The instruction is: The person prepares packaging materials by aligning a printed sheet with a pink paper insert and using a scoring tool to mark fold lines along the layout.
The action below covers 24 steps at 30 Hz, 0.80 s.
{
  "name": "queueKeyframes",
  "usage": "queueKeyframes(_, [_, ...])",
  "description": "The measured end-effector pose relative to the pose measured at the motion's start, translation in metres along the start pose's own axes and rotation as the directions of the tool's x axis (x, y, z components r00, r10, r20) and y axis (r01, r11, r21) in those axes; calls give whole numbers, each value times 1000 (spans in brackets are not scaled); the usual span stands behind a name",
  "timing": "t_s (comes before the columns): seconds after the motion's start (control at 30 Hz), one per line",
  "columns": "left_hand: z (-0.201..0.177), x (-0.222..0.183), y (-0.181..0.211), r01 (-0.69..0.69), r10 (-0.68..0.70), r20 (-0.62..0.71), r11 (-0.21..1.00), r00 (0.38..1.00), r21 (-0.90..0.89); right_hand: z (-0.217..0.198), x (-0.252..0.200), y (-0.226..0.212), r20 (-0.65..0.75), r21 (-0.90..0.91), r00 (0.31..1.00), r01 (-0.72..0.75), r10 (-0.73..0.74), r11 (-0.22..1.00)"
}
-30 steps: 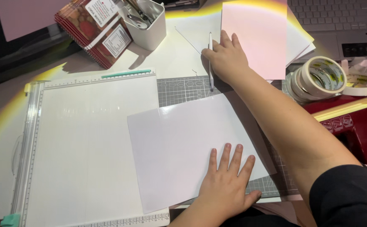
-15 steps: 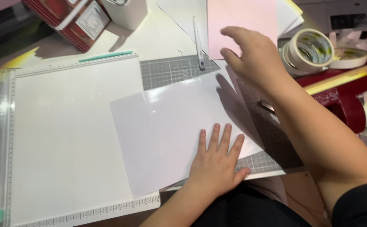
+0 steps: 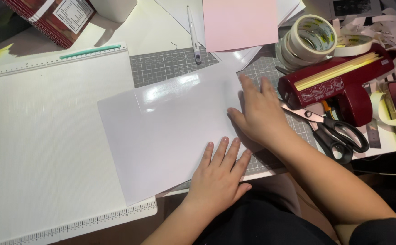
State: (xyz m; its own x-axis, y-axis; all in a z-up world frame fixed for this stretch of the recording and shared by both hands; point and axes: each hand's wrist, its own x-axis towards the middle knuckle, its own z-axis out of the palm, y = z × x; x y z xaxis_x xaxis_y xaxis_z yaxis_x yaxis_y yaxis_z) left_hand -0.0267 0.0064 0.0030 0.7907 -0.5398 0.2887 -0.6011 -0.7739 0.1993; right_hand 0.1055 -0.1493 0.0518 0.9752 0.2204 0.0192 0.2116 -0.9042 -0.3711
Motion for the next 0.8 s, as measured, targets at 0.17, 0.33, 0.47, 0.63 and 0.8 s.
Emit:
queueKeyframes(0.17, [-4, 0, -3, -35, 34, -50, 999, 998, -6, 0, 7, -8, 32, 137, 999, -23, 19, 990])
queueKeyframes(0.33, [-7, 0, -3, -52, 51, -55, 998, 997, -18, -27, 8, -14, 16, 464, 973, -210, 229, 861])
queueKeyframes(0.47, [-10, -1, -4, -52, 46, -49, 987, 998, -149, -54, -6, -29, 171, 566, 885, -448, 433, 692])
queueKeyframes(0.63, [-32, 14, -12, 20, -18, 9, 951, 1000, -308, -32, -22, 16, 178, 534, 905, -419, 388, 734])
queueKeyframes(0.8, [-38, 43, -30, 155, -163, -27, 969, 986, -195, -35, -36, 40, 43, 589, 958, -254, 285, 767])
